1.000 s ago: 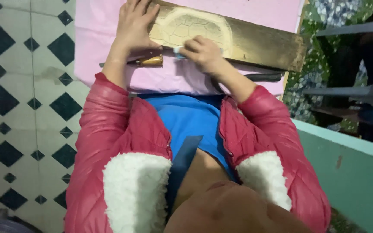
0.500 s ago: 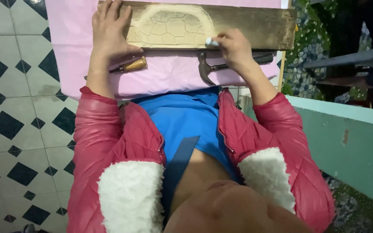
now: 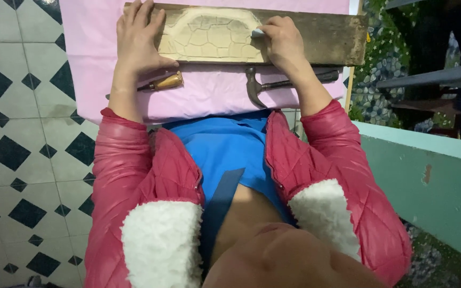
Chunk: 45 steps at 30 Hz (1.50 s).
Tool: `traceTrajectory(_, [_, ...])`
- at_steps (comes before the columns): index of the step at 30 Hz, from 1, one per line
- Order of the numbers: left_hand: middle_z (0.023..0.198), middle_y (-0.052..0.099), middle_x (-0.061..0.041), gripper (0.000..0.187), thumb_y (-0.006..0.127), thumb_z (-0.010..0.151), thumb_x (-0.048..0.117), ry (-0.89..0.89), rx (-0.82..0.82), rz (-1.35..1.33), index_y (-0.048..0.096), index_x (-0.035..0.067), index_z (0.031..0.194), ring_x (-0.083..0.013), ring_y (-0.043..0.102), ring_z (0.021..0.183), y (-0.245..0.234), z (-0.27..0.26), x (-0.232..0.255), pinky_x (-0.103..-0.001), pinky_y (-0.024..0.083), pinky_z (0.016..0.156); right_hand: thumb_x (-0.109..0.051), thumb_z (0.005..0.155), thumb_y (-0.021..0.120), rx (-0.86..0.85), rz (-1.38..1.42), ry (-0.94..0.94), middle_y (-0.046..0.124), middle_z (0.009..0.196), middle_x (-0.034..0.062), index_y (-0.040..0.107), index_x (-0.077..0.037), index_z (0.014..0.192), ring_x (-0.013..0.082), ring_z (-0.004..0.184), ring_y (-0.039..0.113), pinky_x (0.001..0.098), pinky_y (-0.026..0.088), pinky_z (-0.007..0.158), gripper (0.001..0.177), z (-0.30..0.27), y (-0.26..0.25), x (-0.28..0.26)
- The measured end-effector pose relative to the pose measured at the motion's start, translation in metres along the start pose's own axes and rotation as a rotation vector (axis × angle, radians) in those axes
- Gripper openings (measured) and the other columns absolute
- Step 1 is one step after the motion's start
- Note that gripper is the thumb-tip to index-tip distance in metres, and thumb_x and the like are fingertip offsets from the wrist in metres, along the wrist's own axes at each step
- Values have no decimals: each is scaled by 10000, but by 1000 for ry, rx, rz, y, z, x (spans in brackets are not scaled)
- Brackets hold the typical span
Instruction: Hand-sanding a detailed wooden carving of a turtle on a plank using sandpaper.
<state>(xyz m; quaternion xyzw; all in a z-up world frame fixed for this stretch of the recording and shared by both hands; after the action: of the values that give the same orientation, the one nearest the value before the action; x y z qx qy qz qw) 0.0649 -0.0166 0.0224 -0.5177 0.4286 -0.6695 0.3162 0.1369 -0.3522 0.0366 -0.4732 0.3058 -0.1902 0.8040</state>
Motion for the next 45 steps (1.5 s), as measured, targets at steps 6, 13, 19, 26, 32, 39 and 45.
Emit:
traceTrajectory(6, [1626,311,-200,1165,951,582,556,-42,-40,-21,512,46,1532,-406,207,1470,-1,-2,-1,-688,259,1099,60,761,572,-176,159,155,630,1046,155,758,40,1021,361,908,615,442,469,708,320,29,16,17])
traceTrajectory(13, [1617,330,-212,1148,973,586,520,-25,-11,-32,532,35,1528,-422,224,1467,0,-3,-2,-711,269,1089,-79,1000,602,-218,89,98,653,993,163,748,57,983,380,860,617,486,459,620,201,47,44,7])
traceTrajectory(19, [1599,348,-214,1149,961,568,534,-15,-2,-37,531,34,1508,-417,233,1452,-5,-2,2,-690,257,1094,-264,1078,685,-313,118,266,630,1029,159,754,10,1005,364,871,603,480,458,653,292,3,-6,-17])
traceTrajectory(26, [1575,380,-213,1147,943,537,541,-5,15,-3,554,37,1490,-419,250,1428,-4,-2,2,-673,286,1065,21,923,613,-221,166,306,643,1021,166,711,59,925,352,851,621,448,469,667,106,-15,-1,7])
traceTrajectory(32, [1587,365,-196,1163,958,539,550,-1,14,6,542,50,1502,-400,239,1441,-1,-3,0,-691,306,1046,86,893,610,-303,210,307,649,1175,201,739,79,1017,373,1016,634,467,516,846,179,-30,-7,-16])
traceTrajectory(39, [1575,379,-198,1146,969,567,577,18,28,13,548,39,1487,-402,242,1422,-7,-1,5,-660,312,1055,68,930,646,-202,239,228,642,1036,167,647,51,836,345,868,617,425,481,736,96,-38,-16,-14])
traceTrajectory(45, [1592,352,-204,1163,955,549,552,-14,-3,-3,528,48,1505,-413,230,1445,-3,-2,1,-697,283,1064,-5,996,634,-194,140,154,641,1053,164,763,40,1028,333,894,615,425,488,677,140,-36,-8,-24])
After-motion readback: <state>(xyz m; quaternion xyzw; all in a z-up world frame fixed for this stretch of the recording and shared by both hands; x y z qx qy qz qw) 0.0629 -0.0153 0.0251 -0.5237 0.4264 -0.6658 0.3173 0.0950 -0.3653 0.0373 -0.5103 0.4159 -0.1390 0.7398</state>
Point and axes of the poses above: each hand's wrist, its own z-axis towards the middle knuckle, its own y-axis out of the palm, x = y × z, the point moved 7 cm from there along z, towards the middle knuckle
